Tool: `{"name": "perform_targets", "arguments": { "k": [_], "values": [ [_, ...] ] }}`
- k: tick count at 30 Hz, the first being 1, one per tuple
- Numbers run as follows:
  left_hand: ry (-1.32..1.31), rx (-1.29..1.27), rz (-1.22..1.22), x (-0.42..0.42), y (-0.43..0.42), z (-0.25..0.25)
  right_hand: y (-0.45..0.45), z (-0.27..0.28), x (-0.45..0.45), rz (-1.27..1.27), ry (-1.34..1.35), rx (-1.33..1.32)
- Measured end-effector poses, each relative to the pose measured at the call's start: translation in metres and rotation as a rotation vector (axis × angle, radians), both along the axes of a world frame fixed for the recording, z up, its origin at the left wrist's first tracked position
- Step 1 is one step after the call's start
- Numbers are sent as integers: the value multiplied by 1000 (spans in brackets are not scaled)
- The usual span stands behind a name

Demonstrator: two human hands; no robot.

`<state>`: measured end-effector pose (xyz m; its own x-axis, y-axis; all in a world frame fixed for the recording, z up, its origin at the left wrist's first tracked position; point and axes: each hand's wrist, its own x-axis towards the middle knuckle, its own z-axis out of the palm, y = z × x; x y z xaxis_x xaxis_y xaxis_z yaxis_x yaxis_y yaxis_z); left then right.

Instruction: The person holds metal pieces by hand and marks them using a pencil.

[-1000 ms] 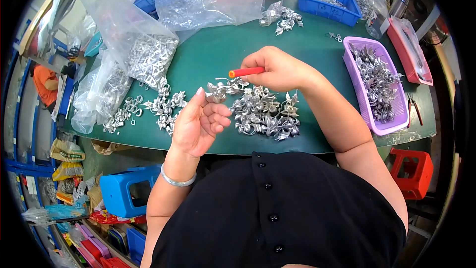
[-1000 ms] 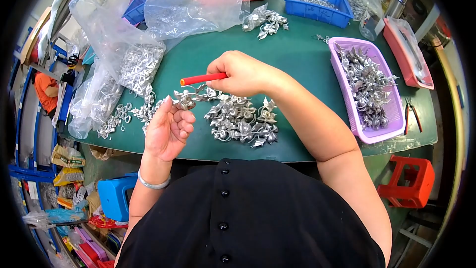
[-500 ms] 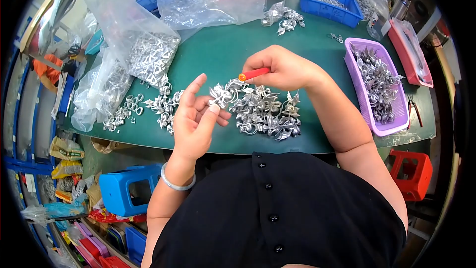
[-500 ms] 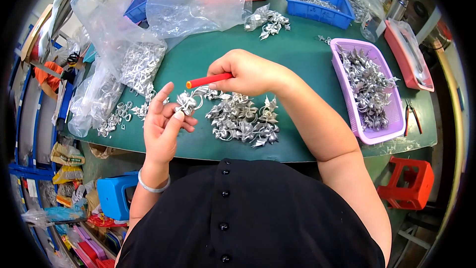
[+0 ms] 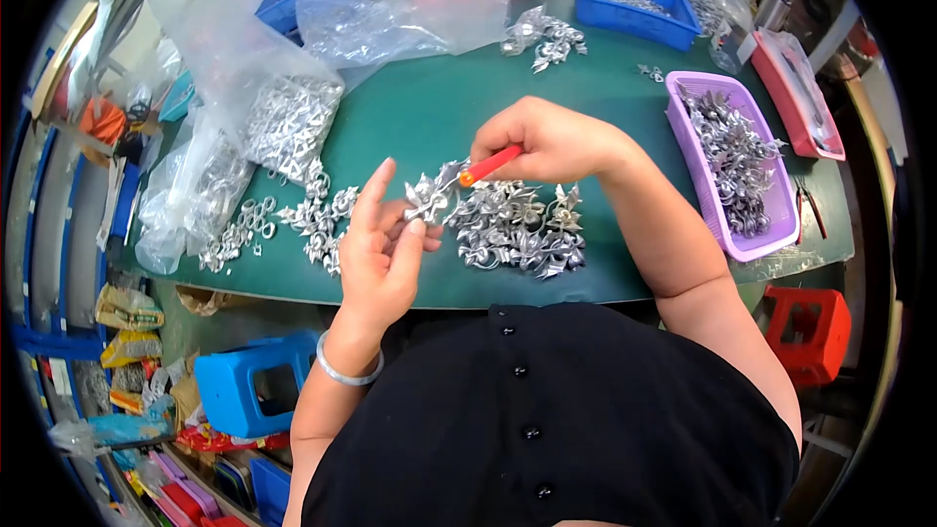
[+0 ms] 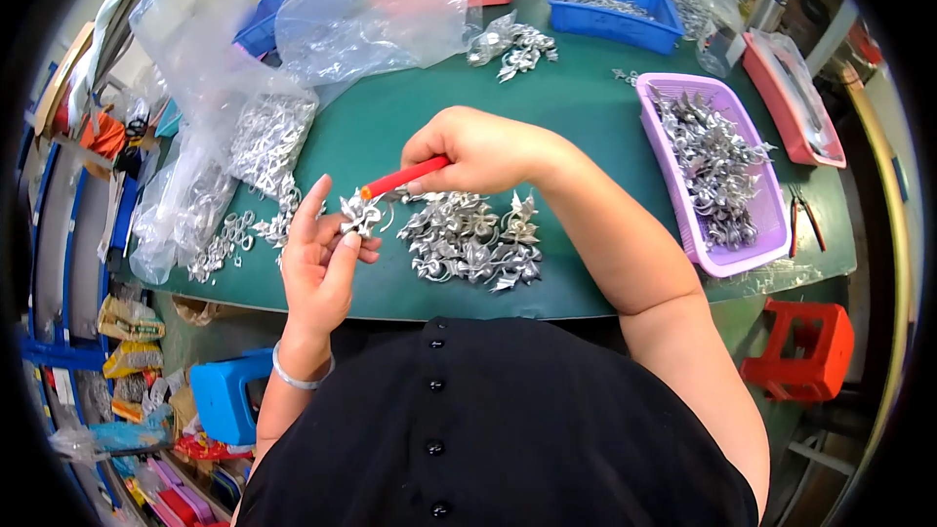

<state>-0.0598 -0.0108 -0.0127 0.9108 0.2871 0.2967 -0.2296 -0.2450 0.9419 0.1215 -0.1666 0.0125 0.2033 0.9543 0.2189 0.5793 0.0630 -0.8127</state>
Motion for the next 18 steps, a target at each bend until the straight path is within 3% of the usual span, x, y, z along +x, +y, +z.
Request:
{"name": "perform_targets", "arguments": {
  "k": [6, 9, 12, 18],
  "values": [
    [111, -195, -83, 5, 3, -23, -6, 6, 6, 35, -47, -210],
    [206, -319, -148, 10, 0, -33, -10, 3, 15, -151, -9, -282],
    [316, -401, -217, 16, -2, -43, -10, -8, 46, -460, -245, -414],
    [374, -269, -243, 16, -5, -51, -22, -55, 156, -1185, -268, -483]
  ]
}}
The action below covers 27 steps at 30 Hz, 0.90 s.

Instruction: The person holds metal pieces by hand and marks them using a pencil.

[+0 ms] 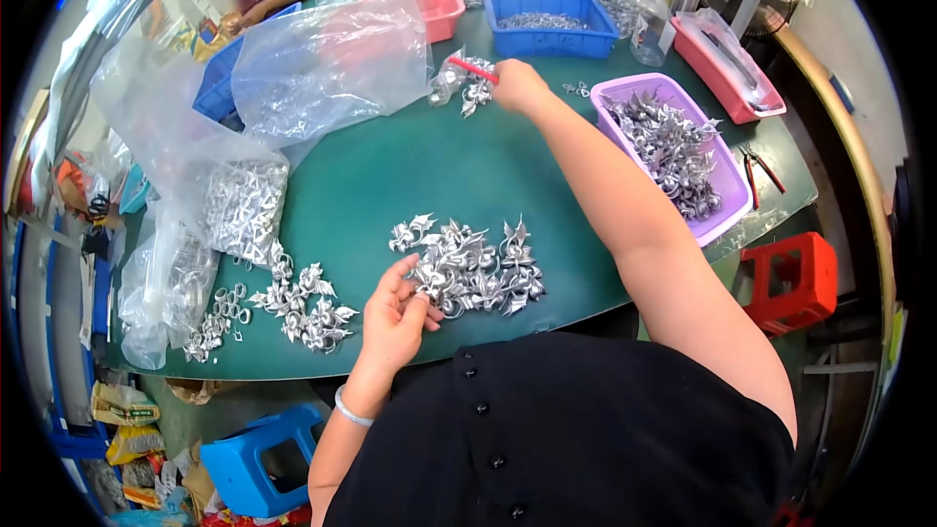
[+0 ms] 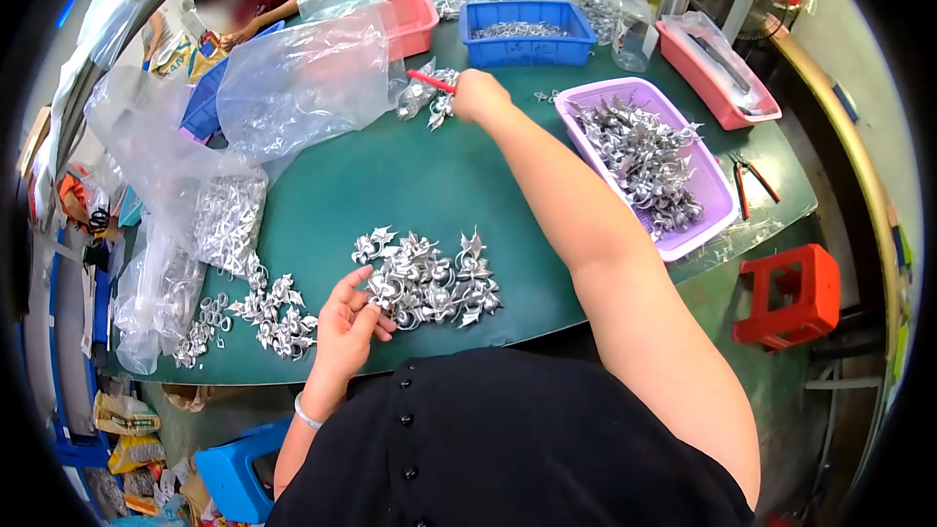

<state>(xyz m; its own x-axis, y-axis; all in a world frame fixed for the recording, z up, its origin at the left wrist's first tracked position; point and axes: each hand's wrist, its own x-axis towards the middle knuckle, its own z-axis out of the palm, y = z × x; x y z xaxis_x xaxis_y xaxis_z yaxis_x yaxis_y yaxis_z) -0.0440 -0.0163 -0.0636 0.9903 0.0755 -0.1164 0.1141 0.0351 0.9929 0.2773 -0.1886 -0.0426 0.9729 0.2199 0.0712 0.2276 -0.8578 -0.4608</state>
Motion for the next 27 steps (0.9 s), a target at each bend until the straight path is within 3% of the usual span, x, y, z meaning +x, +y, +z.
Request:
{"name": "perform_targets", "arguments": {
  "k": [4, 9, 19, 27],
  "values": [
    [-15, 229, 40, -3, -3, 6, -7, -17, 35, -182, -31, 108],
    [-226, 518, 96, -1, 2, -3, -4, -17, 46, -203, 218, 326],
    [-253, 508, 113, -1, 10, -4, -6, -10, 51, -337, 391, 538],
    [-237, 396, 117, 2, 22, -7, -35, 17, 12, -174, 233, 603]
  ]
}}
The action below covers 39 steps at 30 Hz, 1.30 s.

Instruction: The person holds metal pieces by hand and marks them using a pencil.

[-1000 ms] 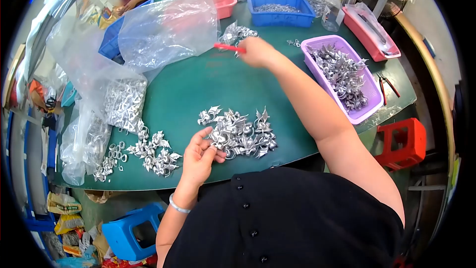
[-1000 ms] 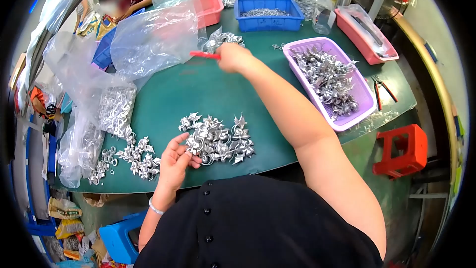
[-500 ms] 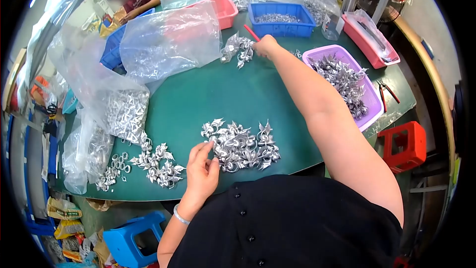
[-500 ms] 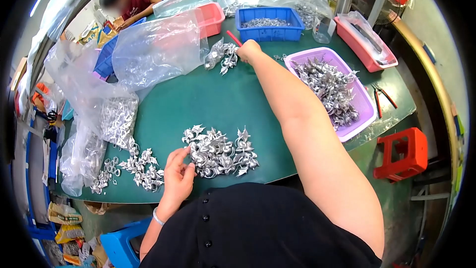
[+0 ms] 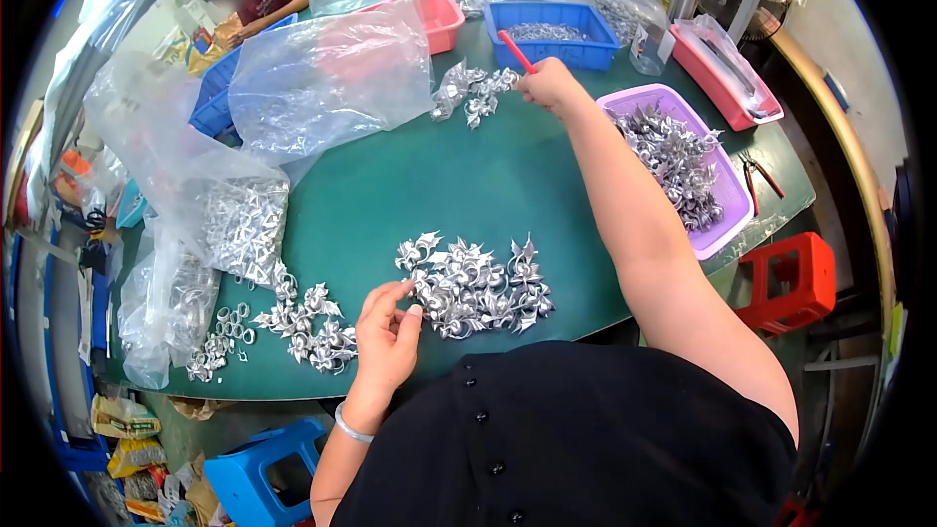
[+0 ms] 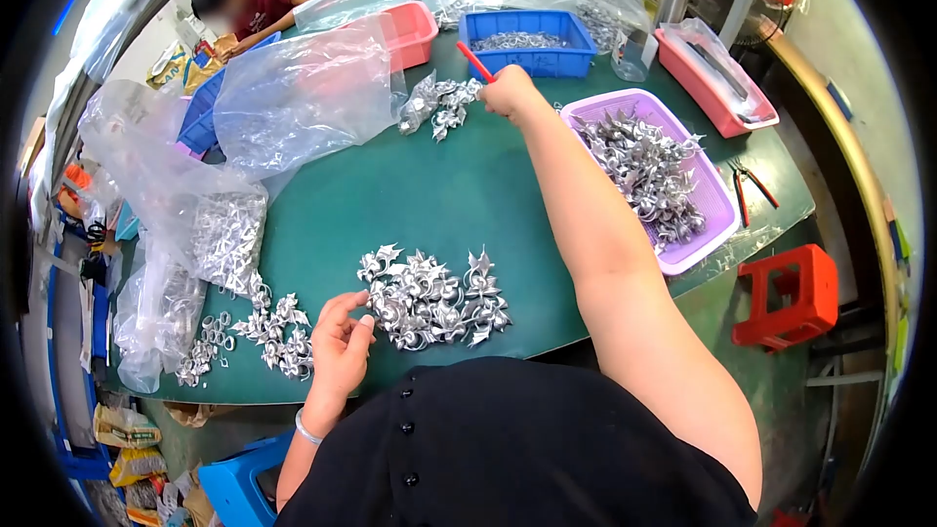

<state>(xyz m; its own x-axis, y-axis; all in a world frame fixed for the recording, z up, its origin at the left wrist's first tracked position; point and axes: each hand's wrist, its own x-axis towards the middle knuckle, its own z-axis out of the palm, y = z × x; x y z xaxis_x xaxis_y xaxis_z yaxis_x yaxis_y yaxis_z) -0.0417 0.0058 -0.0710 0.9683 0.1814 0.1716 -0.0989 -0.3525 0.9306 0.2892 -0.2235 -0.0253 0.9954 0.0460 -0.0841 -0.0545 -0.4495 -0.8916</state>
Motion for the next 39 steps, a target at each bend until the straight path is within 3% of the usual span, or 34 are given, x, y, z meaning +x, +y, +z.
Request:
{"name": "perform_targets", "arguments": {
  "k": [5, 7, 17, 39],
  "values": [
    [33, -142, 6, 6, 3, 2, 0, 54, -67, 243, -70, 78],
    [92, -239, 18, 10, 4, 9, 8, 56, -88, 445, -44, 222],
    [-34, -720, -15, 29, -1, 62, 63, 56, -176, 962, -1, 222],
    [72, -825, -3, 17, -4, 51, 55, 48, -172, 936, -26, 163]
  ]
}}
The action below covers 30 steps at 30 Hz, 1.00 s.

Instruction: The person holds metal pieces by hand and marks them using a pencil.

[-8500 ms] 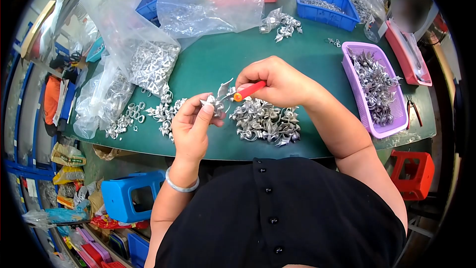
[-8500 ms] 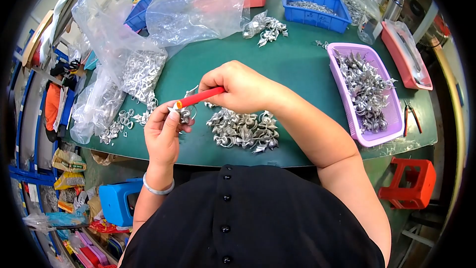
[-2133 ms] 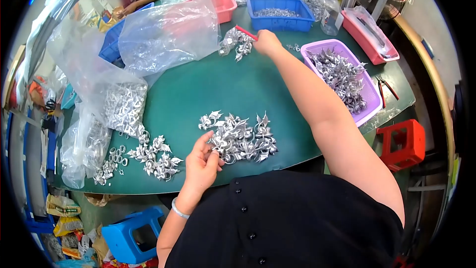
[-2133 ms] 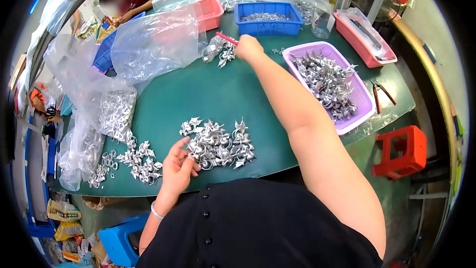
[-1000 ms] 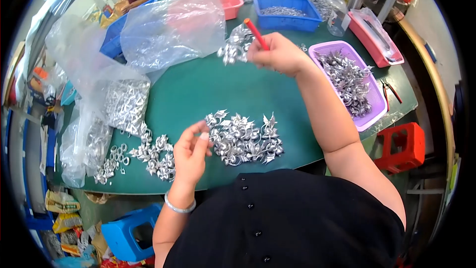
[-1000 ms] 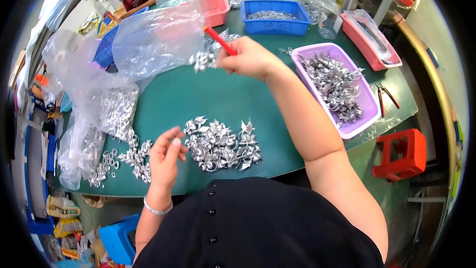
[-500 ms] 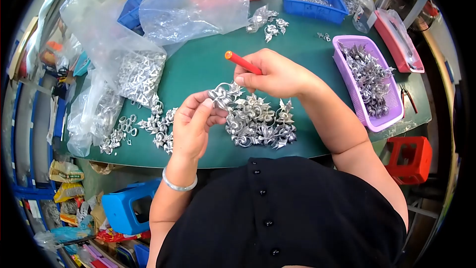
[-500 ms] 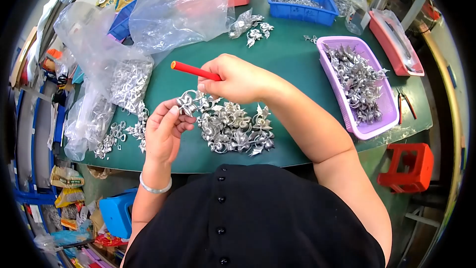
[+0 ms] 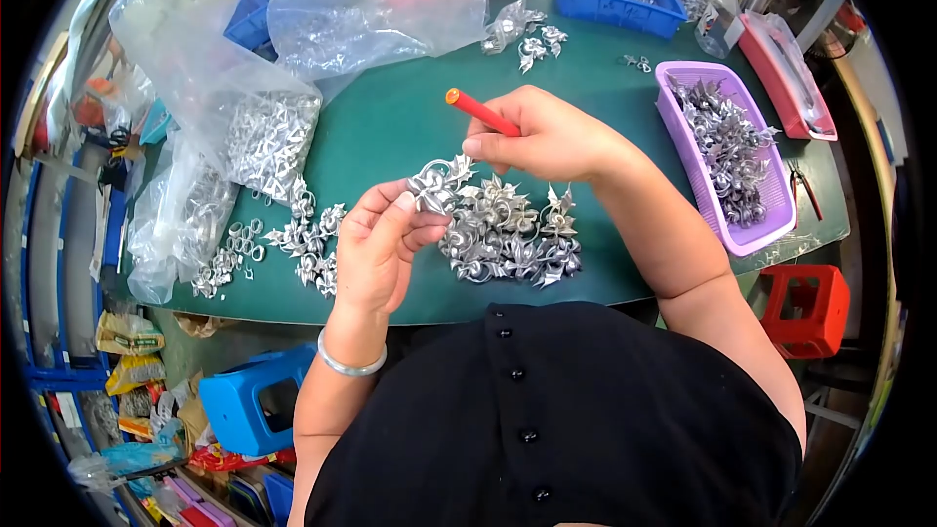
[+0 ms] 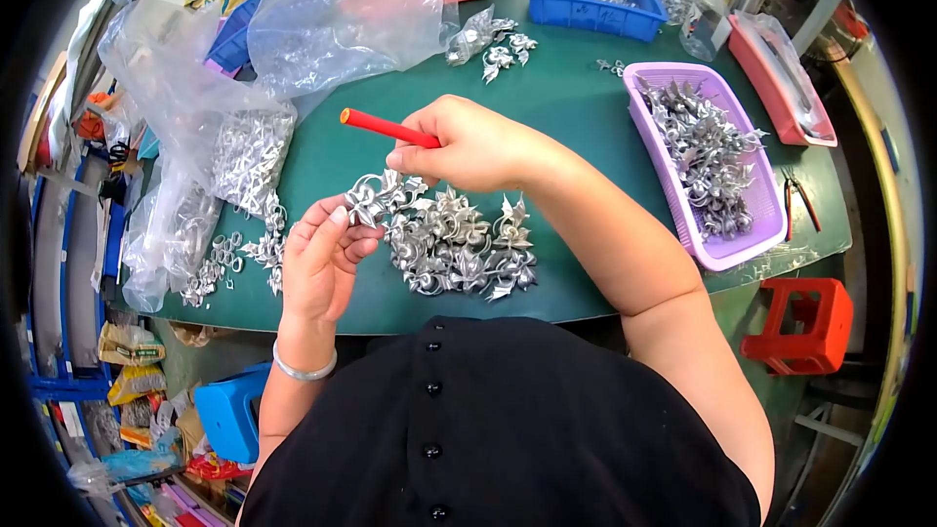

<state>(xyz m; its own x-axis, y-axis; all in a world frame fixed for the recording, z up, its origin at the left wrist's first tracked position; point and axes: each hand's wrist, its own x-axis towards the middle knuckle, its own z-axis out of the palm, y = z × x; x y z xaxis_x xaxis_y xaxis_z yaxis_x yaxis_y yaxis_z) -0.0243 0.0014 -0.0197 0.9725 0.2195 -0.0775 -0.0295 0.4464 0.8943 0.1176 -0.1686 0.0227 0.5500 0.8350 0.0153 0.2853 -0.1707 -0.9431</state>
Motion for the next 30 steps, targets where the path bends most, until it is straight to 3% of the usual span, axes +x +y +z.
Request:
{"name": "perform_targets", "arguments": {
  "k": [12, 24, 30],
  "values": [
    [-34, -40, -25, -1, 0, -2, 0, -1, -1, 36, 16, 75],
    [7, -161, -169, -3, 4, -11, 0, -5, -1, 185, -216, 117],
    [82, -63, -140, 0, -7, -6, 2, -8, -2, 152, -222, 73]
  ]
}}
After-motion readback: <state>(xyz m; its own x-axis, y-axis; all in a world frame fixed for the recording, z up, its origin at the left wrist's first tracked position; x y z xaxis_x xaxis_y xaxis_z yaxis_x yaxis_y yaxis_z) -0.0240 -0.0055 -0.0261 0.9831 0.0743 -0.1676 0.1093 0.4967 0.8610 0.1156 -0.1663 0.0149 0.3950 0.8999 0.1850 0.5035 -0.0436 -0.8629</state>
